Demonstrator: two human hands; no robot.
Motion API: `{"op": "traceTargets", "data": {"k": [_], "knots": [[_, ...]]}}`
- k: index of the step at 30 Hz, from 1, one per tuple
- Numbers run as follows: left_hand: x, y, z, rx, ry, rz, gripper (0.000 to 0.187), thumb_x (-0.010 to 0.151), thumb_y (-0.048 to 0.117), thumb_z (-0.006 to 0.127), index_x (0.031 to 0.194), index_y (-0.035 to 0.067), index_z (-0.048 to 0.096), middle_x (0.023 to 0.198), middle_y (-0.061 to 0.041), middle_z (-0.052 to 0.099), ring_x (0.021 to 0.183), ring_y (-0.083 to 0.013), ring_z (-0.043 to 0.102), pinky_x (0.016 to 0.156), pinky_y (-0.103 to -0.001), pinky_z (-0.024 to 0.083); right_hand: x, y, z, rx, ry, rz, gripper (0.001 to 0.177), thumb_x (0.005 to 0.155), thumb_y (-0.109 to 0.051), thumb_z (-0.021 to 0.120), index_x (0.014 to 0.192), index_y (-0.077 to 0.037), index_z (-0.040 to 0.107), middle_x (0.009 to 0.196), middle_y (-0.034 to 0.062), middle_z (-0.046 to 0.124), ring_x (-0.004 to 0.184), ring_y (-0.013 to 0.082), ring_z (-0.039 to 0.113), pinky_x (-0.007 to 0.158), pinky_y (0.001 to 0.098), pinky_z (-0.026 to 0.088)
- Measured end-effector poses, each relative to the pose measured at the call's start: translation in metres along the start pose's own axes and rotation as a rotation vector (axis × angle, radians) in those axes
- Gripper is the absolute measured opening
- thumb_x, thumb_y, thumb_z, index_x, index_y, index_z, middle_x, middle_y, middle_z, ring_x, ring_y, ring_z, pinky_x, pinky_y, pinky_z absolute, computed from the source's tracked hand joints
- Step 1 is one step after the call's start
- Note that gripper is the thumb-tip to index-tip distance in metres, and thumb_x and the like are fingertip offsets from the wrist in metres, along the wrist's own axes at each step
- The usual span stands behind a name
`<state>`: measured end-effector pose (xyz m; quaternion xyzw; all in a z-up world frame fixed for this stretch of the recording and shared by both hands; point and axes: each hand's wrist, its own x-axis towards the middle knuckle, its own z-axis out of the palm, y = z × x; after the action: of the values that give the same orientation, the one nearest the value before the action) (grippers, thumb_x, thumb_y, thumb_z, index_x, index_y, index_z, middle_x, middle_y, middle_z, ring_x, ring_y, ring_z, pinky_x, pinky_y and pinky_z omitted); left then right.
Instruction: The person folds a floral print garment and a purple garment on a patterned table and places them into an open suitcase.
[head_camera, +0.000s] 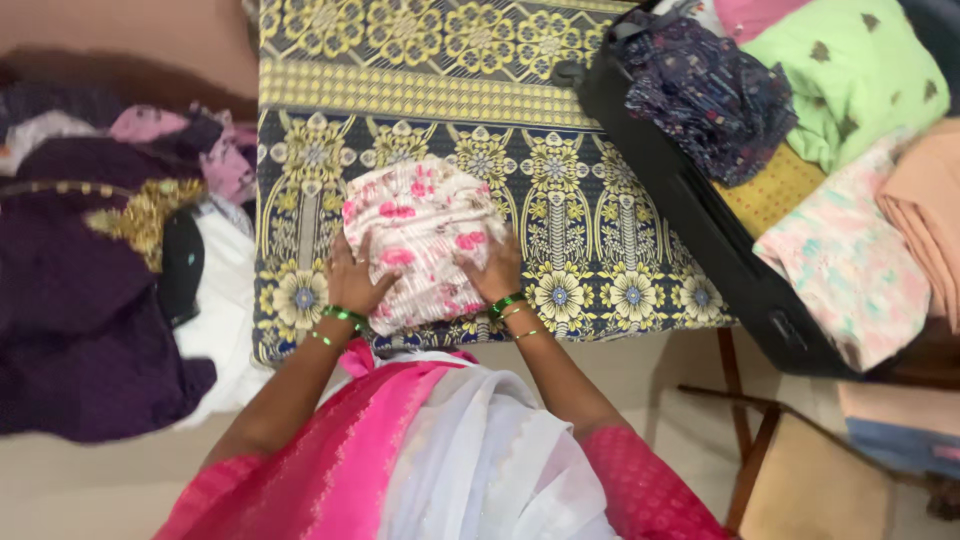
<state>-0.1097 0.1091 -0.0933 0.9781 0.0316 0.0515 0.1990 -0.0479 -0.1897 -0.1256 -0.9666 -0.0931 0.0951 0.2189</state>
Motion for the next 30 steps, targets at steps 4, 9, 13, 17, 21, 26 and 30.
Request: {"op": "traceTargets", "data": {"k": [4,9,13,17,21,26,30], "knots": [[0.009,0.003,-0.002,-0.238,-0.150,-0.166,0.111,0.080,0.067,0.073,0.159,0.001,0.034,0.141,-0.031,0.057,0.129,-0.0444,0.055,0.112,-0.051,0.046,0.009,0.017,0.011,0.247,0.502,0.224,0.103,0.083,-0.057,0.078,0.152,0.007,0.035,0.148,0.0353,0.045,0.137,0.0472,0.046,0.115,0.0510,0.040],[0.016,0.004,0.014,-1.041,-0.039,-0.263,0.099,0.082,0.034,0.081,0.157,-0.001,0.028,0.141,-0.025,0.057,0.126,-0.0320,0.058,0.106,-0.040,0.050,0.004,0.012,0.006,0.712,0.251,0.488,0.086,0.078,-0.043,0.086,0.136,0.009,0.050,0.126,0.0234,0.071,0.115,0.0317,0.071,0.099,0.0392,0.057],[0.019,0.000,0.013,-1.180,-0.169,-0.388,0.099,0.081,0.019,0.083,0.158,0.000,0.025,0.145,-0.020,0.051,0.125,-0.0255,0.056,0.101,-0.037,0.053,-0.018,-0.007,0.010,1.046,0.031,0.478,0.078,0.078,-0.034,0.084,0.143,-0.002,0.055,0.127,0.0136,0.072,0.113,0.0254,0.071,0.095,0.0357,0.058],[0.022,-0.017,0.014,-1.115,-0.191,-0.324,0.110,0.071,0.018,0.089,0.158,0.002,0.024,0.143,-0.021,0.053,0.126,-0.0279,0.056,0.104,-0.037,0.048,-0.034,-0.029,0.016,1.377,0.026,0.392,0.073,0.079,-0.020,0.085,0.142,-0.004,0.051,0.131,0.0114,0.070,0.118,0.0239,0.068,0.100,0.0345,0.055],[0.027,-0.028,0.020,-1.088,-0.152,-0.153,0.116,0.065,0.016,0.095,0.158,-0.002,0.026,0.145,-0.023,0.054,0.132,-0.0294,0.053,0.112,-0.038,0.041,-0.035,-0.036,0.014,1.447,0.008,0.462,0.078,0.070,-0.014,0.085,0.139,-0.007,0.050,0.128,0.0113,0.070,0.114,0.0239,0.069,0.098,0.0367,0.056],[0.025,-0.035,0.011,-1.183,-0.289,-0.336,0.120,0.059,0.018,0.089,0.160,0.001,0.026,0.135,-0.021,0.060,0.121,-0.0291,0.059,0.102,-0.036,0.049,-0.036,-0.049,0.019,1.221,-0.009,0.513,0.071,0.071,-0.016,0.088,0.135,-0.002,0.060,0.125,0.0128,0.073,0.113,0.0223,0.070,0.098,0.0345,0.057],[0.021,-0.036,0.003,-1.044,-0.119,-0.205,0.102,0.078,0.024,0.088,0.158,-0.007,0.033,0.142,-0.022,0.058,0.129,-0.0299,0.057,0.108,-0.036,0.045,-0.025,-0.045,0.007,1.270,0.099,0.334,0.065,0.083,-0.027,0.084,0.139,-0.005,0.057,0.128,0.0093,0.071,0.116,0.0194,0.069,0.101,0.0319,0.054]]}}
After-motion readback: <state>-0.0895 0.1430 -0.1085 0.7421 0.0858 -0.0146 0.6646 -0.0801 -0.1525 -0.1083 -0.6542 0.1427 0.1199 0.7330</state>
